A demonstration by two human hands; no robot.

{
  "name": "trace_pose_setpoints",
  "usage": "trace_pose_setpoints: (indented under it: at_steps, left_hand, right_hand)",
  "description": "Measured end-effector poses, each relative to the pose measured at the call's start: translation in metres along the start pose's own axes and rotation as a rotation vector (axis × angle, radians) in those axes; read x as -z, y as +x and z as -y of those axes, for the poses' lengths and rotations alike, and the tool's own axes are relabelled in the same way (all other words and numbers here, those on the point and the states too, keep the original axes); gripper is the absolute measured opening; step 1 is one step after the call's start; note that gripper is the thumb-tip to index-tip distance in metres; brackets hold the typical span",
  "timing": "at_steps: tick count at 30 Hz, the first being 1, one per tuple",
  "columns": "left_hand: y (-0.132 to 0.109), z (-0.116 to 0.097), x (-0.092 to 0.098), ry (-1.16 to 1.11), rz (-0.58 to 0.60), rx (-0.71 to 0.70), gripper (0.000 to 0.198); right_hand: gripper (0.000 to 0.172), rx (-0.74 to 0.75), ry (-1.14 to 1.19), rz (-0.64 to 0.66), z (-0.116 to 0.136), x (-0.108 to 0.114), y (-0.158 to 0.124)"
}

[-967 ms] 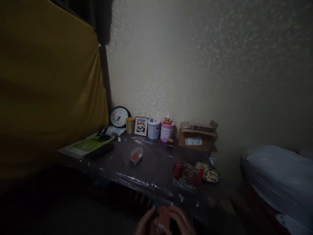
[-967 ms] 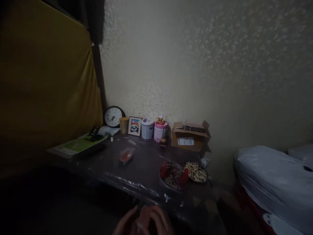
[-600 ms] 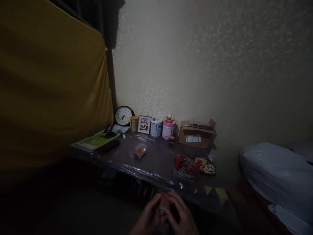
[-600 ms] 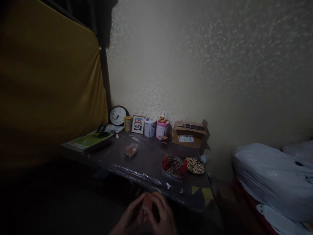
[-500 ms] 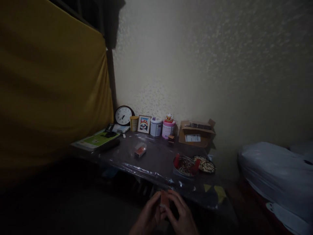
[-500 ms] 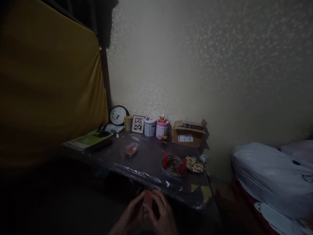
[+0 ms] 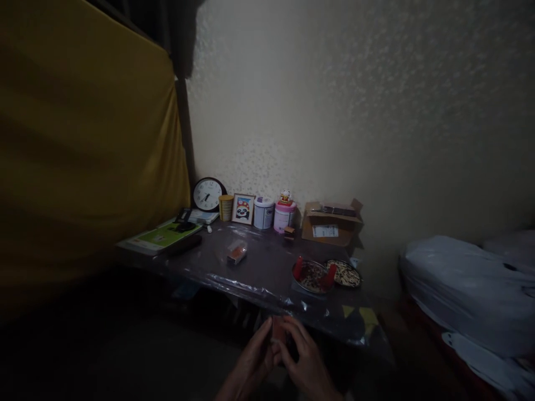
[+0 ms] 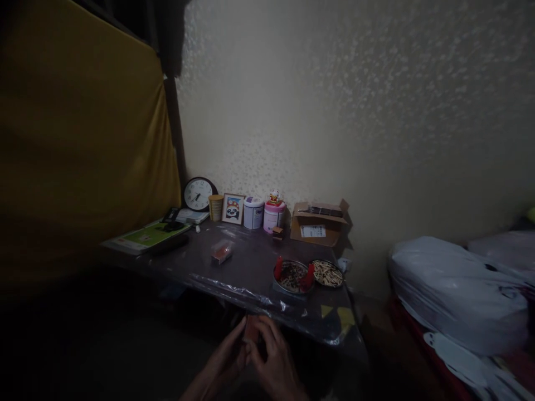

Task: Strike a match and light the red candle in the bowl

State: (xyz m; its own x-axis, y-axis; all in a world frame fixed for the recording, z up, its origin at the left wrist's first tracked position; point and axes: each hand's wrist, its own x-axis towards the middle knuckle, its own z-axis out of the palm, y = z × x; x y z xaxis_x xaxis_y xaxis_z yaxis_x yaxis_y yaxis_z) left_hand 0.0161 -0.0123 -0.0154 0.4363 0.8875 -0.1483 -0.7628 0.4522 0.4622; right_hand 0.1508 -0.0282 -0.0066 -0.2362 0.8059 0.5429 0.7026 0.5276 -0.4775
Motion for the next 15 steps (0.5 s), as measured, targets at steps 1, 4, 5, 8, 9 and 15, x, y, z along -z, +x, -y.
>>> trace_pose_setpoints:
  at_steps: [1, 4, 5, 8, 9, 15]
  left_hand:
    - [0.0, 0.0, 0.0, -0.005, -0.006, 0.006, 0.021]
    - [0.001, 0.002, 0.002, -0.001, 0.019, 0.02, 0.023]
    - [0.002, 0.002, 0.003, 0.012, 0.038, 0.026, 0.025]
    - [0.004, 0.004, 0.005, 0.05, 0.06, 0.016, 0.027]
    - [0.004, 0.004, 0.005, 0.056, 0.059, 0.012, 0.027]
    - [0.001, 0.002, 0.001, 0.062, 0.024, 0.016, 0.023]
  right_hand:
    - [0.031, -0.01, 0.005, 0.001, 0.001, 0.0, 0.0]
    - [0.034, -0.02, 0.031, -0.015, 0.009, 0.003, 0.002]
    - [0.035, -0.021, 0.04, -0.023, 0.012, 0.005, 0.003]
    - [0.036, -0.047, 0.053, -0.037, 0.021, 0.009, 0.006]
    - [0.035, -0.062, 0.051, -0.04, 0.023, 0.009, 0.007]
    - [0.035, -0.099, 0.079, -0.039, 0.022, 0.007, 0.007]
